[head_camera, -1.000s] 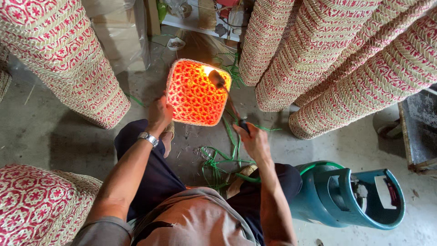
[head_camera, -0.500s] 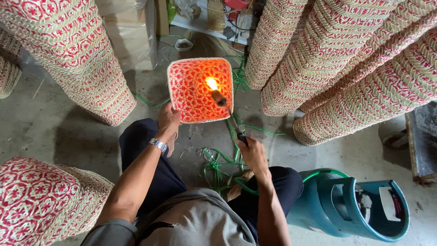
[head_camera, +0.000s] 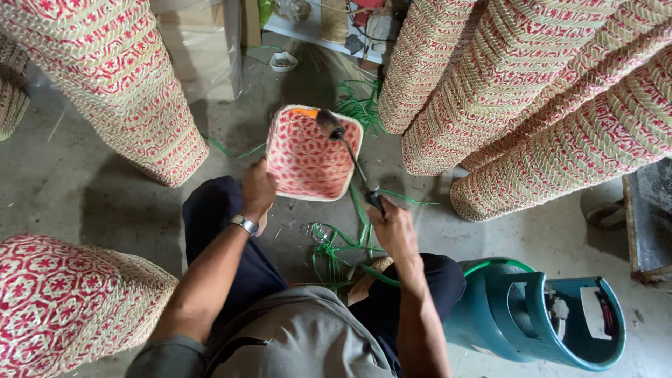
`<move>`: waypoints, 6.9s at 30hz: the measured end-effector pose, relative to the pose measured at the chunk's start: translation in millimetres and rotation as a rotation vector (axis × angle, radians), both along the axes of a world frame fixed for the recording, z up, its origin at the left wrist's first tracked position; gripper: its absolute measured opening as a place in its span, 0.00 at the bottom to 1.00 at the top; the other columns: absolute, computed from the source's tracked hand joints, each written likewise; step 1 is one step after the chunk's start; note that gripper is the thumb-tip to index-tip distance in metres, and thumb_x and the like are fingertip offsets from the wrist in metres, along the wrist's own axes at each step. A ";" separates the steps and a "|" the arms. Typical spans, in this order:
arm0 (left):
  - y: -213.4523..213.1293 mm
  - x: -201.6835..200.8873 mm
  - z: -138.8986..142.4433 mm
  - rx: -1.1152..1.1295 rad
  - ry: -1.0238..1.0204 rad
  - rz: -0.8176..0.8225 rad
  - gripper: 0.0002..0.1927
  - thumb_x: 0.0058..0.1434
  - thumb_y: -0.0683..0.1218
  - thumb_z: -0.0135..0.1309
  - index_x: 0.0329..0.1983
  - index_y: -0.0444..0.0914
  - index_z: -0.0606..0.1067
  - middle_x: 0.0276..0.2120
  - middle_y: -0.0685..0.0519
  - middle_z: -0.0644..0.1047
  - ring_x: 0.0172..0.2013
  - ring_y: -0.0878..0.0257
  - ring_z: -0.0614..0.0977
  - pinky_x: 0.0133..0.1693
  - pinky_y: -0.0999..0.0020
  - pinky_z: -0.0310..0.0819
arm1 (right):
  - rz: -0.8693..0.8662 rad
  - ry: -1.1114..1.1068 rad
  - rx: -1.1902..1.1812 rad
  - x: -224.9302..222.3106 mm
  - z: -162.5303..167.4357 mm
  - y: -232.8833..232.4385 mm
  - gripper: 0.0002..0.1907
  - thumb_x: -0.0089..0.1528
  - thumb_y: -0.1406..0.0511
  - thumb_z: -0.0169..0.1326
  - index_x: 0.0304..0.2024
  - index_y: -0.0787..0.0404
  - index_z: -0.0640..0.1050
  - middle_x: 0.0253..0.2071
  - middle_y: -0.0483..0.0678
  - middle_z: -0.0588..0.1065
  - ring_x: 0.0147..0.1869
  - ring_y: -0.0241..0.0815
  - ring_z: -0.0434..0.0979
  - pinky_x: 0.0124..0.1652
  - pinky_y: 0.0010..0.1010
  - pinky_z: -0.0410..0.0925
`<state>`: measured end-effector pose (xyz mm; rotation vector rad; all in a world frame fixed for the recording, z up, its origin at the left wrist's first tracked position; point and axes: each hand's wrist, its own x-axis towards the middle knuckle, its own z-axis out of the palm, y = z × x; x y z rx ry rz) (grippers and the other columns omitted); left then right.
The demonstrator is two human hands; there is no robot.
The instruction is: The person uses a handheld blowtorch to sear the surface of small woven baskets. They rotate each basket to apply flame to all sides and the interior, then place the finished basket on the floor and pick up the next one.
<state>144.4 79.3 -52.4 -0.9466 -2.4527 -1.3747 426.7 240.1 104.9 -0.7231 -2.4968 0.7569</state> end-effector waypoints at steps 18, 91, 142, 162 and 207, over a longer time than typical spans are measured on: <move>-17.4 -73.1 124.3 -0.587 0.585 -0.076 0.24 0.62 0.38 0.50 0.62 0.24 0.70 0.50 0.36 0.77 0.47 0.46 0.81 0.39 0.61 0.83 | -0.024 -0.231 -0.568 34.4 79.3 44.8 0.11 0.66 0.61 0.56 0.38 0.62 0.82 0.22 0.41 0.73 0.20 0.29 0.68 0.17 0.25 0.62; 6.6 23.5 45.1 0.316 -1.337 -0.277 0.14 0.64 0.46 0.52 0.51 0.38 0.77 0.39 0.50 0.83 0.36 0.56 0.85 0.33 0.52 0.85 | 0.074 0.023 -0.042 42.0 0.0 5.9 0.13 0.65 0.61 0.58 0.44 0.65 0.81 0.27 0.57 0.76 0.25 0.44 0.75 0.27 0.35 0.67; 14.4 -12.7 -9.3 0.052 -0.225 0.048 0.37 0.56 0.35 0.50 0.72 0.34 0.61 0.58 0.34 0.72 0.58 0.39 0.73 0.60 0.51 0.67 | -0.041 -0.173 -0.075 13.3 52.0 19.7 0.11 0.67 0.60 0.59 0.47 0.58 0.83 0.21 0.50 0.75 0.21 0.35 0.72 0.25 0.34 0.66; 18.0 -9.6 -6.7 0.087 -0.149 0.056 0.41 0.57 0.35 0.52 0.76 0.34 0.56 0.60 0.33 0.70 0.57 0.40 0.76 0.57 0.53 0.72 | 0.001 -0.138 -0.145 33.4 73.9 16.6 0.13 0.65 0.61 0.55 0.48 0.59 0.82 0.20 0.47 0.74 0.21 0.35 0.69 0.23 0.32 0.65; -8.3 -23.9 24.9 0.818 -1.067 -0.294 0.16 0.64 0.40 0.46 0.55 0.36 0.72 0.47 0.49 0.80 0.44 0.57 0.85 0.43 0.55 0.85 | -0.130 -0.286 -0.180 48.8 63.0 40.3 0.17 0.66 0.56 0.54 0.36 0.65 0.81 0.20 0.49 0.74 0.20 0.39 0.73 0.25 0.35 0.67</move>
